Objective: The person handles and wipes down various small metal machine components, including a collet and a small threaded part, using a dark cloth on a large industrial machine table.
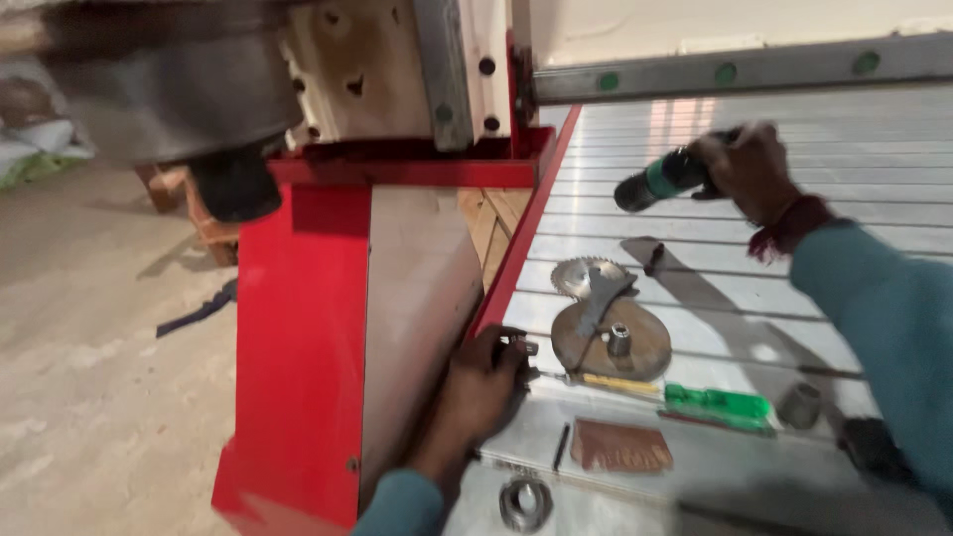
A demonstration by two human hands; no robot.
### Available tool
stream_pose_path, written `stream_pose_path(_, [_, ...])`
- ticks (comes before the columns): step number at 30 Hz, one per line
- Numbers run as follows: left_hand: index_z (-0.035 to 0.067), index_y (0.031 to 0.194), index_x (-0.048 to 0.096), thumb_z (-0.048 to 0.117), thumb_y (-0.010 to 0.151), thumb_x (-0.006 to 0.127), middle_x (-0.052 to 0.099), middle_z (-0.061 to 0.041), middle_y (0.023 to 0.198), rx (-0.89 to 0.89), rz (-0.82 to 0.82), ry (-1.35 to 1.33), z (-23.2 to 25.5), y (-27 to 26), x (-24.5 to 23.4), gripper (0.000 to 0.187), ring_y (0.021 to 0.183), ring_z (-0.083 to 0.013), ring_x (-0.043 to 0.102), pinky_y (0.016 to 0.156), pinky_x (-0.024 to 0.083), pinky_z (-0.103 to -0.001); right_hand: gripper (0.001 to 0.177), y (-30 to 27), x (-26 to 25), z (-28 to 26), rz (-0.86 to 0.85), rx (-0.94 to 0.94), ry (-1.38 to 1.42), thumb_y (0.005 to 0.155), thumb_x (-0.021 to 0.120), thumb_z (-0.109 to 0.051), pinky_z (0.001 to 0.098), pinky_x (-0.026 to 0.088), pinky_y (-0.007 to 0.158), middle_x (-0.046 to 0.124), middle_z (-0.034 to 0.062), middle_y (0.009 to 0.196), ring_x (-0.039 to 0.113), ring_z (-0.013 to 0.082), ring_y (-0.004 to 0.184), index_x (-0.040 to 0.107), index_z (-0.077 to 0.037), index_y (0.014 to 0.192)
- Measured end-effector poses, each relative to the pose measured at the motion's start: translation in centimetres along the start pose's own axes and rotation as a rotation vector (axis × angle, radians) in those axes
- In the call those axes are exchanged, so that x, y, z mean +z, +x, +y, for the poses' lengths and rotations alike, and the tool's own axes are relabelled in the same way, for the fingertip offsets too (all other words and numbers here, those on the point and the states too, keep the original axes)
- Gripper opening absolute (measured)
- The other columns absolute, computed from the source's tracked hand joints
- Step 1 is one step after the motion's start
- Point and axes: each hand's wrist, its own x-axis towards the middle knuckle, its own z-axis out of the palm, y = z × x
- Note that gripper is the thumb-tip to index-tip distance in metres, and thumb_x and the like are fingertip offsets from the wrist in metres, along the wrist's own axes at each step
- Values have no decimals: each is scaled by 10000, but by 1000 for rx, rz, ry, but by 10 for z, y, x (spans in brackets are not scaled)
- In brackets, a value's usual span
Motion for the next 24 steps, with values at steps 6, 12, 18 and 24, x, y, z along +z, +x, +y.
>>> stream_pose_path(6, [-38, 1080, 686, 132, 960, 658, 733, -118, 851, -17, -38, -294, -34, 19, 0, 209, 690, -145, 683, 615, 552, -295, 235, 0, -149, -50, -39, 351, 678, 906, 741, -227, 413, 612, 710, 737, 91, 945, 754, 248, 851, 702, -31, 1028])
stream_pose_path(12, [-35, 1046, 722, 207, 977, 630, 710, -66, 776, 26, 114, -262, 11, 2, -12, 268, 634, -123, 646, 575, 546, -296, 248, -23, -269, -114, -127, 610, 1005, 1051, 637, -157, 336, 613, 691, 672, 161, 917, 683, 215, 820, 677, 86, 1082])
stream_pose_path(18, [-16, 1055, 755, 281, 973, 624, 687, -60, 718, 194, 171, -108, 72, -73, -5, 334, 607, -113, 599, 553, 498, -305, 322, -29, -332, -140, -238, 466, 796, 1029, 639, -209, 339, 597, 660, 713, 177, 1011, 736, 226, 874, 672, 87, 1151])
stream_pose_path(24, [-24, 1081, 756, 302, 984, 642, 744, -90, 750, 150, 71, -185, 73, -109, 40, 359, 657, -102, 660, 597, 538, -308, 416, -15, -328, -144, -324, 540, 580, 994, 690, -262, 381, 631, 641, 730, 238, 970, 750, 308, 782, 664, 112, 1173])
